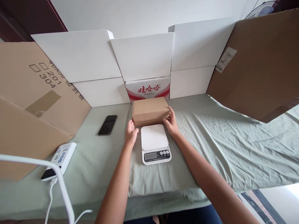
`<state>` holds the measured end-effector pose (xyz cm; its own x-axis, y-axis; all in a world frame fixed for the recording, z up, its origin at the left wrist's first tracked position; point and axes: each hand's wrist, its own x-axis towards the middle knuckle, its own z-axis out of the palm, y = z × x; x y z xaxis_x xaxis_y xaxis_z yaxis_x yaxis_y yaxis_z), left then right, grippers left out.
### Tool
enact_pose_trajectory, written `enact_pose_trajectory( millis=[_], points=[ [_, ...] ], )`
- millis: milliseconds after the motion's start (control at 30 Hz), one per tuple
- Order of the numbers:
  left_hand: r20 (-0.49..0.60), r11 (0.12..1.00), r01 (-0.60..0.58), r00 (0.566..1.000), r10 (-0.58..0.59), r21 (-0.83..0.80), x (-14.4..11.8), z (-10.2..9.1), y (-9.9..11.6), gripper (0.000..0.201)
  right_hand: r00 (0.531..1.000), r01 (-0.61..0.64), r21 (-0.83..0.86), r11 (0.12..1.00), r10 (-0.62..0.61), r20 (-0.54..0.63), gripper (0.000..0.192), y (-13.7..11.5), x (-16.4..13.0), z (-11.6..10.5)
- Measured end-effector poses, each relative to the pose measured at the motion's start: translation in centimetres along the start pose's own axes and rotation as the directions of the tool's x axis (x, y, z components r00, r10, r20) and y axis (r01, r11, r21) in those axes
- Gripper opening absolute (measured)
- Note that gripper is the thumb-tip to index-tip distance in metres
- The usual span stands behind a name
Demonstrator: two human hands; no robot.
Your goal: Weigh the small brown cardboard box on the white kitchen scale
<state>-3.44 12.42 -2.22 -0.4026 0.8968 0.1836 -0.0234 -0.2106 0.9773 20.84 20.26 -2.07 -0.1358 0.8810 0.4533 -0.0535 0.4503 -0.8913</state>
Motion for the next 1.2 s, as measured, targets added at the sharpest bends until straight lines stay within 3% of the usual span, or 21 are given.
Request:
enact_pose_trajectory(
  millis=[300, 1200],
  points=[
    [-0.008, 1.000, 0.015, 1.000, -0.014, 0.005, -0.1, 0.3, 0.1, 0.074, 0.999, -0.051, -0.004, 0.999, 0.051, -0.003, 0.080, -0.1, 0.0, 0.0],
    [0.029, 0.999, 0.010, 1.000, -0.011, 0.038, -0.8, -0.1, -0.3, 0.077, 0.982, -0.182, 0.087, 0.979, 0.186, -0.037, 0.077, -1.0, -0.3, 0.1]
  ],
)
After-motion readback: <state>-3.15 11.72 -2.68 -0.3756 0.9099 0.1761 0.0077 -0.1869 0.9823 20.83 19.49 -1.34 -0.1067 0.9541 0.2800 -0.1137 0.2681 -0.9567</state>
